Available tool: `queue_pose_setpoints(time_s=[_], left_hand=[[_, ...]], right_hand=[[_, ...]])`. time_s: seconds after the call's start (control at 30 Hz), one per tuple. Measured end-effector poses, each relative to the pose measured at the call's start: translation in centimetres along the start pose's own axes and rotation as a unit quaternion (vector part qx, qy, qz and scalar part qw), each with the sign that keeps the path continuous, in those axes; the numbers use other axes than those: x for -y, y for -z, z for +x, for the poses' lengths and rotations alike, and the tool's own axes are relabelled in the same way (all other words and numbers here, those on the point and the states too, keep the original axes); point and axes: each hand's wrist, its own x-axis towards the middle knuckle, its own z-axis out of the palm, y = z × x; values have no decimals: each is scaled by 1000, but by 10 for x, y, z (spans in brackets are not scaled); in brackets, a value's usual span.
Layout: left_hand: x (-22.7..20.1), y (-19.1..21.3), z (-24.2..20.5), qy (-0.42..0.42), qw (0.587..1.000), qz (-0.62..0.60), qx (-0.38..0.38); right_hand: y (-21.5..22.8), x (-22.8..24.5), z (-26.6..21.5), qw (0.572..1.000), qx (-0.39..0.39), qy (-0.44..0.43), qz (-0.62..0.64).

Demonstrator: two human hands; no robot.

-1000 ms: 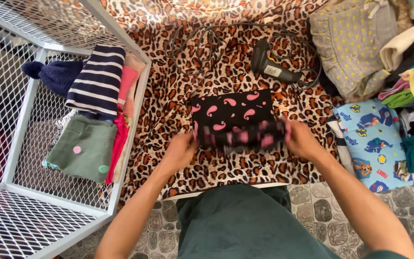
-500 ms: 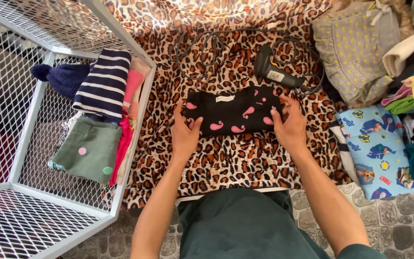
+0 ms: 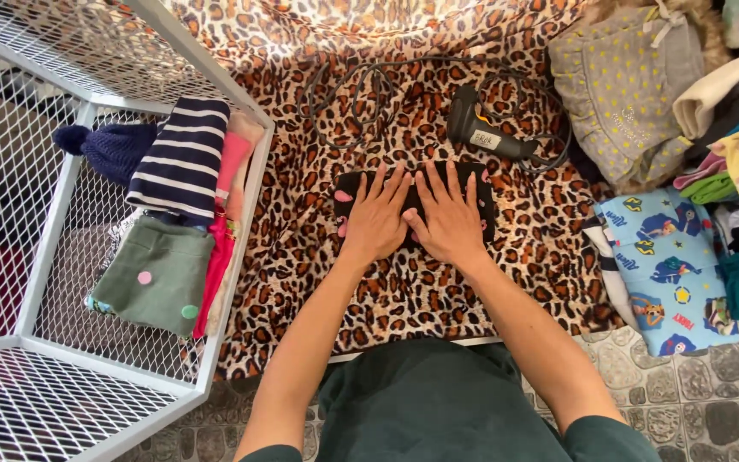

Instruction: Folding and organizing various items of clothing on a sorting table.

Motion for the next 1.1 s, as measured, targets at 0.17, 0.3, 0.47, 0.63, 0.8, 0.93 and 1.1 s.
queue_pose_setpoints(time_s=[0.17,0.3,0.47,0.63,0.8,0.93,1.1], left_hand=[[0,9,-2,7,1000,-25,18],[2,5,-1,11,999,-39,12],[2,2,-1,8,998,-59,2],[1,8,-6,1,997,-78,0],[2,3,-3,4,997,-75,-8],[3,1,-5,4,997,-74,-4],[4,-1,-2,-1,1000,-26,0]], right_hand=[[-4,-2,0,1000,15,-8,-4],[-5,-8,1,999,21,7,35],[9,4,-16,1000,11,20,-14],[19,-2,-15,998,49,-3,44],[13,-33,-22,998,56,-19,-1],[15,-19,-18,998,61,-27,-22],[3,16,-14,997,64,32,15]])
